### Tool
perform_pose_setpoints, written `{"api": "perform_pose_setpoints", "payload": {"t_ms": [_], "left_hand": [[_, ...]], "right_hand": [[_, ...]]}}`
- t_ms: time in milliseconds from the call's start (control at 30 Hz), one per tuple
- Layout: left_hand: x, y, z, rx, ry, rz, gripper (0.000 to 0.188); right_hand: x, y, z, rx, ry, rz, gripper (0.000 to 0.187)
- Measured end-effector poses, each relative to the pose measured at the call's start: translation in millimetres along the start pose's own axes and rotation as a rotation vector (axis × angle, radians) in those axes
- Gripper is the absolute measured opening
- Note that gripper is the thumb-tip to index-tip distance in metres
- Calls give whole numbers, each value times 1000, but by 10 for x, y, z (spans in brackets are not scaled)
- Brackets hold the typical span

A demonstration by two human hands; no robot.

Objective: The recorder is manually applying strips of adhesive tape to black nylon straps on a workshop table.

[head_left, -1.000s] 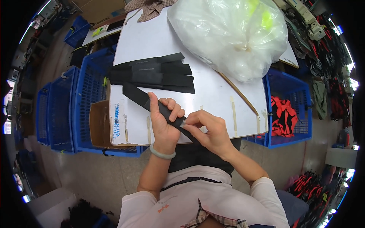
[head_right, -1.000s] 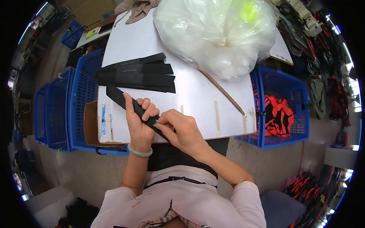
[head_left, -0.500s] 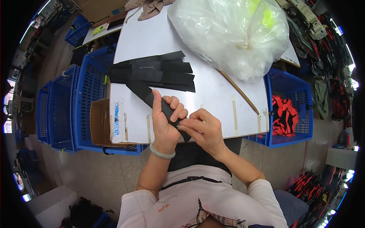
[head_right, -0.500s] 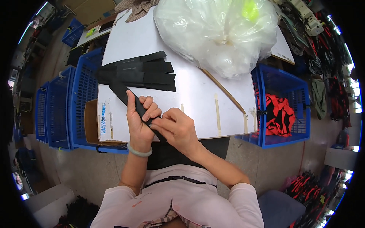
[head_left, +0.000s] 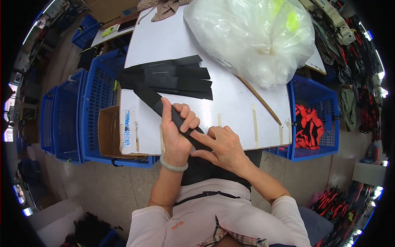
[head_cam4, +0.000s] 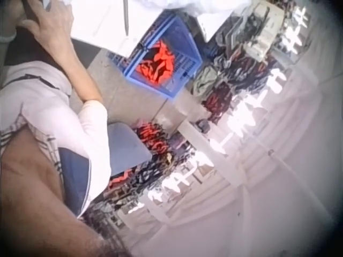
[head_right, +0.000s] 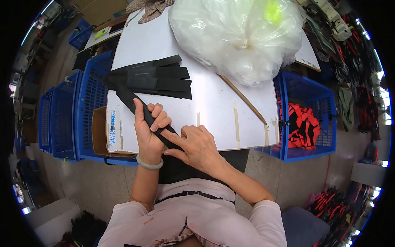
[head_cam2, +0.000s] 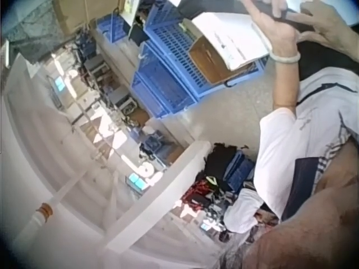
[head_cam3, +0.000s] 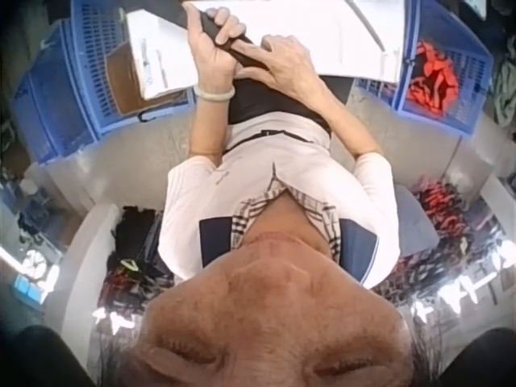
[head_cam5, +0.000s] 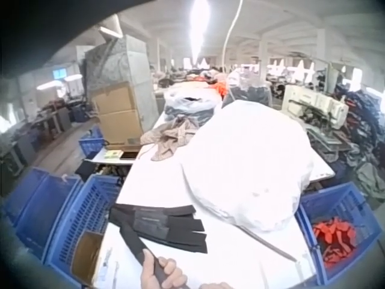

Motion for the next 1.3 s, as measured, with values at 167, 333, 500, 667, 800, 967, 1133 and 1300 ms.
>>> {"api": "perform_pose_setpoints", "payload": {"t_ms": [167,333,500,667,800,967,1133,1300], "left_hand": [[-30,22,-56,120,56,-73,42],[-88,97,-100,170,166,-99,42],[-158,138,-185,433,223,-234,49],[-107,238,-167,694,355,-336,48],[-171,251,-157,1059,450,-392,55],[-287,464,-39,1150,189,-20,31],[-592,804,-53,1839,675,-615,38],[-495,1146,41,2309,791,-551,73]], "right_hand": [[12,-9,6,-9,13,25,44],[-42,-40,7,35,-41,64,39],[-235,-95,59,501,-284,-4,29],[-230,-341,42,1093,-373,-377,31],[-175,-340,323,854,-301,-412,31],[-443,-486,726,27,-463,26,14],[-972,-928,702,-343,-420,62,19],[-1245,-1025,653,-397,-352,-23,29]]}}
Point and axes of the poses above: each hand's wrist, its own x-axis towards the middle knuckle, its own z-axis out of the back of the hand, y = z × x, the point moved 4 cm from there along x, towards the middle knuckle, and after that the axes turned 7 degrees about x, right-handed, at the moved point
